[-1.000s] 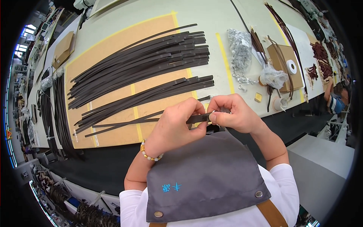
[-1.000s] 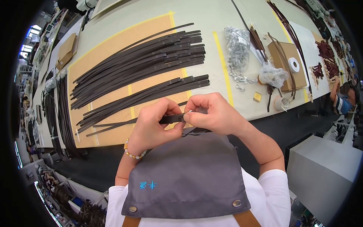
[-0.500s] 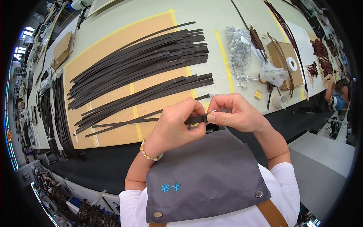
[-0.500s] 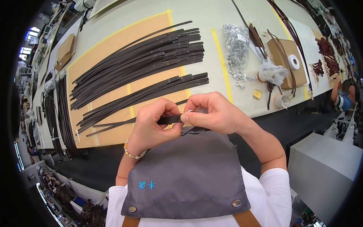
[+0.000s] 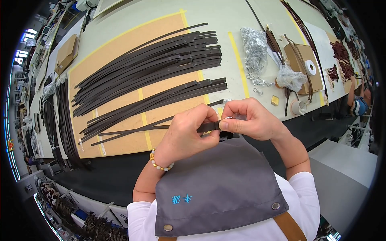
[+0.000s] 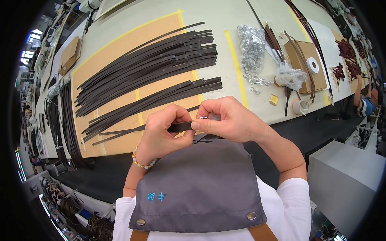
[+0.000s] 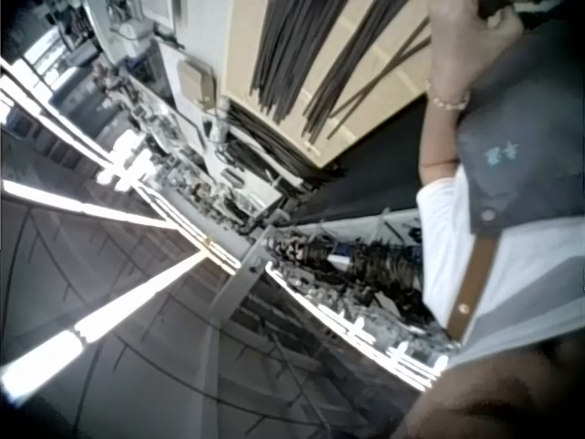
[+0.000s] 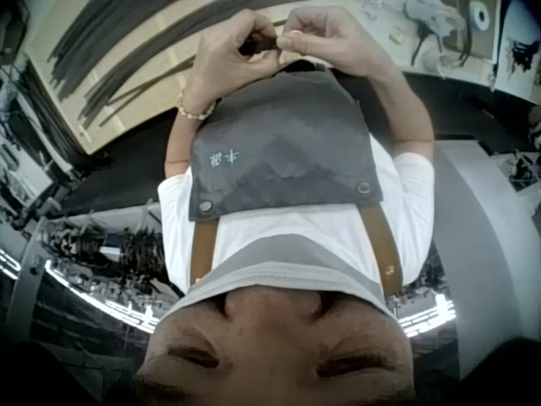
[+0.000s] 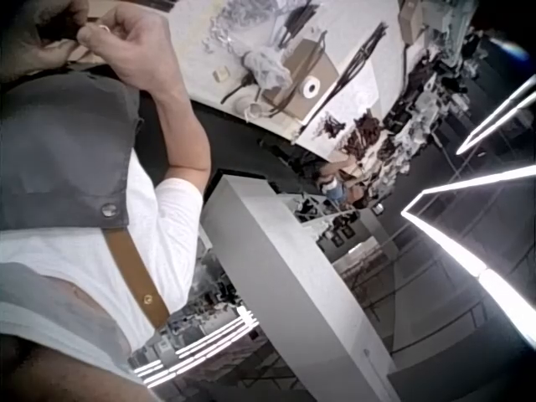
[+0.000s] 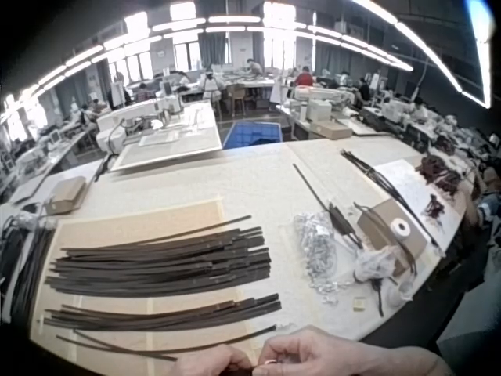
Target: Attaching metal clips and rings to leather straps for goods production.
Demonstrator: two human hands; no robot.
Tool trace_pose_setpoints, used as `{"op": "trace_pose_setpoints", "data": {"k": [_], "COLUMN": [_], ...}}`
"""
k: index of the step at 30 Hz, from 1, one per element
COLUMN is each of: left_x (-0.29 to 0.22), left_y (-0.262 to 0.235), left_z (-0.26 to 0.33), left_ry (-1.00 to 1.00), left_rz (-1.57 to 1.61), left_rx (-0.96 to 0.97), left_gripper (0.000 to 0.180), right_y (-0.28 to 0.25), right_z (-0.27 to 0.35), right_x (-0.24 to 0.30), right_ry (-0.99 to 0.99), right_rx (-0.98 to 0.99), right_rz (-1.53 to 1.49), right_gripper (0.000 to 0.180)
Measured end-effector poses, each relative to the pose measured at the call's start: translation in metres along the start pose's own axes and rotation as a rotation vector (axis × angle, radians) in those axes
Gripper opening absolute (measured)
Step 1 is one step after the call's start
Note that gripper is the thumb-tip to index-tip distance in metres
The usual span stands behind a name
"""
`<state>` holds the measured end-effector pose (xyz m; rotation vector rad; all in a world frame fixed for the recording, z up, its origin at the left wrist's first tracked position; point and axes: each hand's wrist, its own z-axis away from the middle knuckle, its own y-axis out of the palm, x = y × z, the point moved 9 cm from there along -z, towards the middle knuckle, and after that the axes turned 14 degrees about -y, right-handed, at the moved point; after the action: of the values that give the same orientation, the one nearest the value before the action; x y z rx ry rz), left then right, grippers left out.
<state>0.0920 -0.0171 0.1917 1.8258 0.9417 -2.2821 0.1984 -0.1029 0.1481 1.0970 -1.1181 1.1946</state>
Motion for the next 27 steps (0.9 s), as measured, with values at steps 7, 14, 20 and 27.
{"op": "trace_pose_setpoints", "data": {"k": [7, 14, 20, 27], "left_x": [-0.0002, 0.0037, 0.0036, 0.0000], "left_y": [-0.0004, 0.0003, -0.0001, -0.0023], "left_z": [0.0000, 0.0006, 0.0006, -0.0009], "left_ry": [0.017, 0.057, 0.076, 0.078], "left_rz": [-0.006, 0.010, 0.010, 0.009], "left_rx": [-0.005, -0.033, -0.043, -0.042], "left_gripper": [0.022, 0.024, 0.025, 0.025], "right_y": [-0.0006, -0.0006, 0.0010, 0.0027], "right_z": [-0.0006, -0.0016, -0.0004, -0.0027], "right_x": [0.0012, 0.0015, 0.0020, 0.0058], "right_ry": [-0.002, -0.015, 0.078, 0.032], "right_rx": [-0.003, -0.003, 0.040, 0.018], "right_rz": [0.037, 0.063, 0.068, 0.050], "right_gripper": [0.028, 0.029, 0.021, 0.018]}}
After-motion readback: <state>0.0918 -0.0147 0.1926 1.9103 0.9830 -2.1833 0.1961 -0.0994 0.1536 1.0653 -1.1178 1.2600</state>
